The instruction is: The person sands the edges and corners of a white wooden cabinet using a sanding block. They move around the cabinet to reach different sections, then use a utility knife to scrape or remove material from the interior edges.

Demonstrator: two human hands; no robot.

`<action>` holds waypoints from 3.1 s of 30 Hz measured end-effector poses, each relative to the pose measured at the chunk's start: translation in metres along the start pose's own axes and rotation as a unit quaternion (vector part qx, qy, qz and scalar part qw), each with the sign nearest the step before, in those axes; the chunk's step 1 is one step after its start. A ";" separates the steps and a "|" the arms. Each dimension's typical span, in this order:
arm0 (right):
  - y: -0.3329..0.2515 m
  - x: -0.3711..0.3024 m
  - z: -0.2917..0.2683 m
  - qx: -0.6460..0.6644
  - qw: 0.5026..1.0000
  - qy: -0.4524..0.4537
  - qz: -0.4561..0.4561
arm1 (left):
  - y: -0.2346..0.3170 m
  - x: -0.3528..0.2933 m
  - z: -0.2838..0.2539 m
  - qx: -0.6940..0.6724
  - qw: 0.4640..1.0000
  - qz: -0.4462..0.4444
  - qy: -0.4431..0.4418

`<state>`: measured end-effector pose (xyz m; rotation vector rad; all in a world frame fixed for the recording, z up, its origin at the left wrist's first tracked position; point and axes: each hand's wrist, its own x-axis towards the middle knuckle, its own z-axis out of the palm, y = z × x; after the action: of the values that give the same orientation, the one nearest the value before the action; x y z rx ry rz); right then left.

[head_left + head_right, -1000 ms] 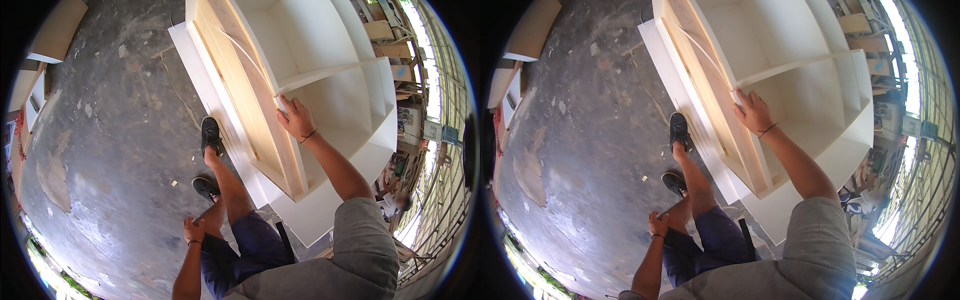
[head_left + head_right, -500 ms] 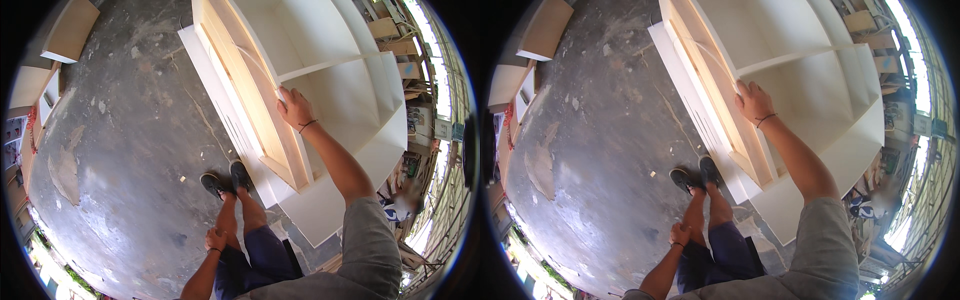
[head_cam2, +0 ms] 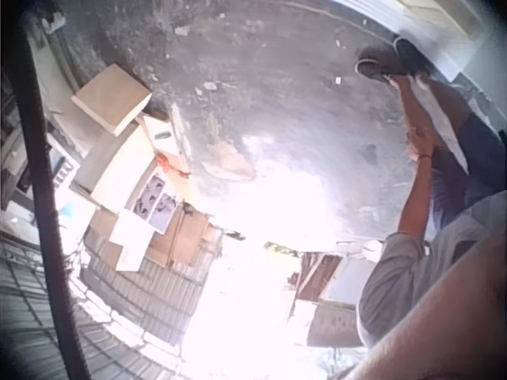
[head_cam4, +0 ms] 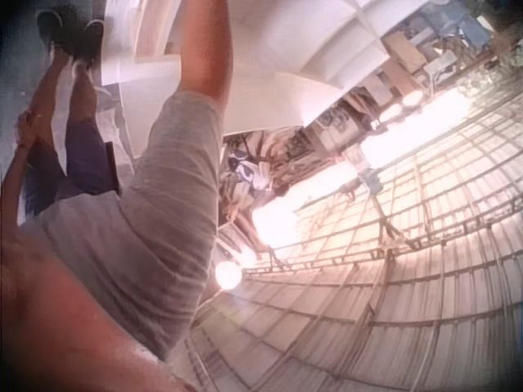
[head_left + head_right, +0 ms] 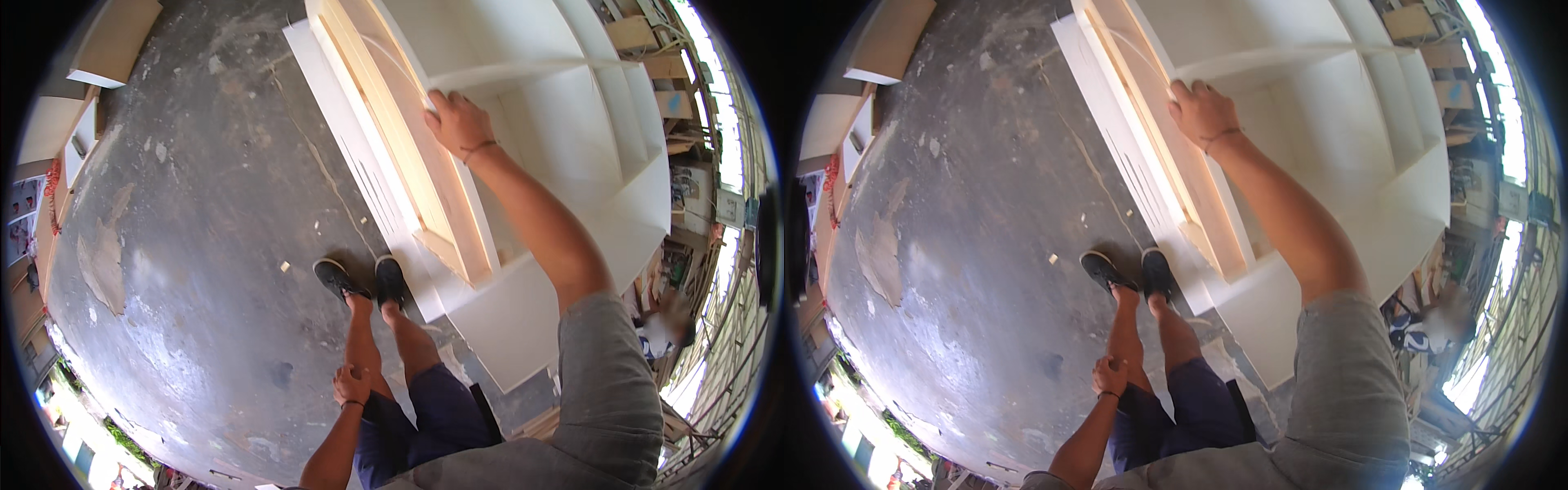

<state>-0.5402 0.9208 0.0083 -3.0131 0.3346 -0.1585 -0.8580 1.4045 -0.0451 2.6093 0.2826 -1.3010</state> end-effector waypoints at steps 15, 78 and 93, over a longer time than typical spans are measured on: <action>0.008 -0.001 0.007 0.036 0.999 0.028 -0.006 | -0.058 -0.033 0.071 0.040 0.994 -0.056 -0.083; 0.007 -0.297 -0.050 0.059 0.995 -0.053 0.063 | -0.106 -0.054 0.072 0.015 0.999 0.010 -0.038; 0.007 -0.293 -0.057 0.127 0.988 -0.040 0.076 | -0.074 -0.071 0.048 -0.026 0.994 0.076 -0.073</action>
<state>-0.8324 0.9740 0.0370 -2.7210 0.4928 -0.0604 -0.9562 1.4569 -0.0239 2.4231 0.0896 -1.4025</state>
